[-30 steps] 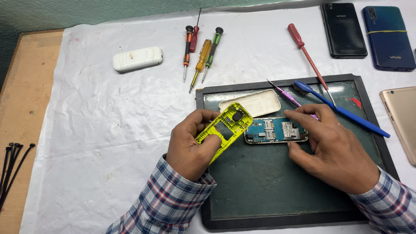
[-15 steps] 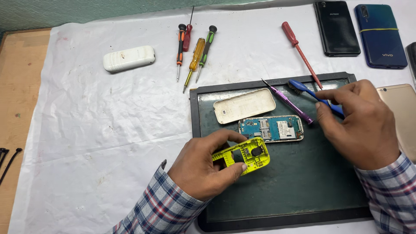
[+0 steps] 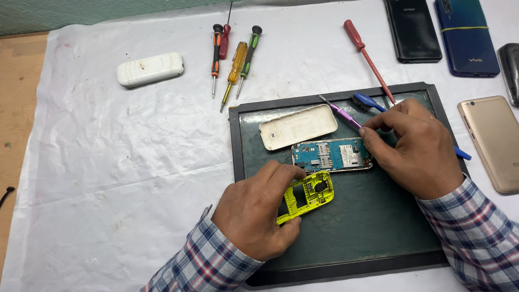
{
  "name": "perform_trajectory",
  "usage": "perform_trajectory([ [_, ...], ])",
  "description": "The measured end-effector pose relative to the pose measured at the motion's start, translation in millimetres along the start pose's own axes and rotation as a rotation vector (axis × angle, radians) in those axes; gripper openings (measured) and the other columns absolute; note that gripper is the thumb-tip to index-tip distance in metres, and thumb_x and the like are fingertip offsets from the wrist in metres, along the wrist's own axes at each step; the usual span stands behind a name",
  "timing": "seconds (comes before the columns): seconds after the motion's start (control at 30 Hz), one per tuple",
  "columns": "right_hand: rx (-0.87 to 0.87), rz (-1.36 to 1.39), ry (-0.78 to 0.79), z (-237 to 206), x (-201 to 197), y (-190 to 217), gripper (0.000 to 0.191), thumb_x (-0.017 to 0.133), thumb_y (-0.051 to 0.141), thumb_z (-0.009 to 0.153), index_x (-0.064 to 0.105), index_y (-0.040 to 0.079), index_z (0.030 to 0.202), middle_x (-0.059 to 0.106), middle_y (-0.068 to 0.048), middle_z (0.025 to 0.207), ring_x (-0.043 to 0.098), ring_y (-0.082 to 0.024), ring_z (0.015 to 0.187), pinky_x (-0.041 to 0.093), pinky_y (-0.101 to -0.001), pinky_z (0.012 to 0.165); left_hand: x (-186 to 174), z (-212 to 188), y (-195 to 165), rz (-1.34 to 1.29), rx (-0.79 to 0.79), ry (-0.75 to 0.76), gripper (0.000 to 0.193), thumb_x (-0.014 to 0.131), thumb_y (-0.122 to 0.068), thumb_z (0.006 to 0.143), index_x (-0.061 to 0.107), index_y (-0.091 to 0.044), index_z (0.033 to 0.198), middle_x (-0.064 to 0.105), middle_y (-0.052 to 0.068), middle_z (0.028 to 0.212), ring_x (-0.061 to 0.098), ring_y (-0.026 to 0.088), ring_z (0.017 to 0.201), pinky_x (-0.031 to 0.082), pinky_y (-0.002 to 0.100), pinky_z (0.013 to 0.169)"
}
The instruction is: The person disassembles a yellow feature phone on a repair mat. They use a small purple screwdriver to remove screws from the back of the phone, pry the housing apart, separate the yellow front cover from the main board, and then use a blue tool to work on small internal components.
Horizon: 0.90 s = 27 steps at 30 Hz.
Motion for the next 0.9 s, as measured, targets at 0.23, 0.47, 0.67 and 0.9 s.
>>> perform_trajectory([
  [0.23,-0.018,0.004,-0.103,-4.9,-6.0,-5.2,0.019,0.074,0.018,0.097,0.074,0.0,0.101,0.064,-0.012,0.102,0.064,-0.021,0.07,0.052,-0.0355,0.06,0.5,-0.1,-2.6,0.115,0.132,-0.118,0.059,0.083,-0.026,0.069,0.064,-0.003,0.12,0.059,0.012,0.103,0.064,0.026,0.091,0.057,0.042,0.067],
  [0.47,-0.04,-0.098,-0.048,-3.0,-0.9,-12.0,0.02,0.074,0.021,0.098,0.077,0.002,0.101,0.064,-0.012,0.101,0.064,-0.022,0.07,0.052,-0.0357,0.06,4.6,2.5,-1.6,0.212,0.142,-0.059,0.06,0.085,-0.035,0.072,0.066,-0.002,0.118,0.06,0.01,0.096,0.059,0.022,0.085,0.053,0.041,0.062],
  [0.67,-0.04,-0.016,-0.01,-0.8,2.6,-8.8,0.028,0.078,0.029,0.091,0.079,0.004,0.104,0.064,-0.014,0.101,0.062,-0.022,0.063,0.051,-0.0355,0.053,5.6,3.4,-2.1,0.227,0.173,-0.061,0.066,0.084,-0.049,0.073,0.067,-0.002,0.117,0.061,0.01,0.092,0.06,0.024,0.081,0.051,0.043,0.061],
  [0.9,-0.039,-0.093,-0.066,-0.2,-2.7,-7.9,0.021,0.078,0.022,0.091,0.077,0.002,0.096,0.065,-0.013,0.101,0.064,-0.022,0.07,0.052,-0.0367,0.059,7.9,3.0,-2.8,0.201,0.167,-0.157,0.059,0.082,-0.043,0.077,0.067,-0.002,0.116,0.063,0.01,0.093,0.064,0.026,0.081,0.054,0.042,0.064],
])
Point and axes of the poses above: each hand's wrist, its own z-axis towards the middle knuckle, its own x-axis out of the palm, y = z × x, the point moved 3 cm from there along z, towards the middle knuckle
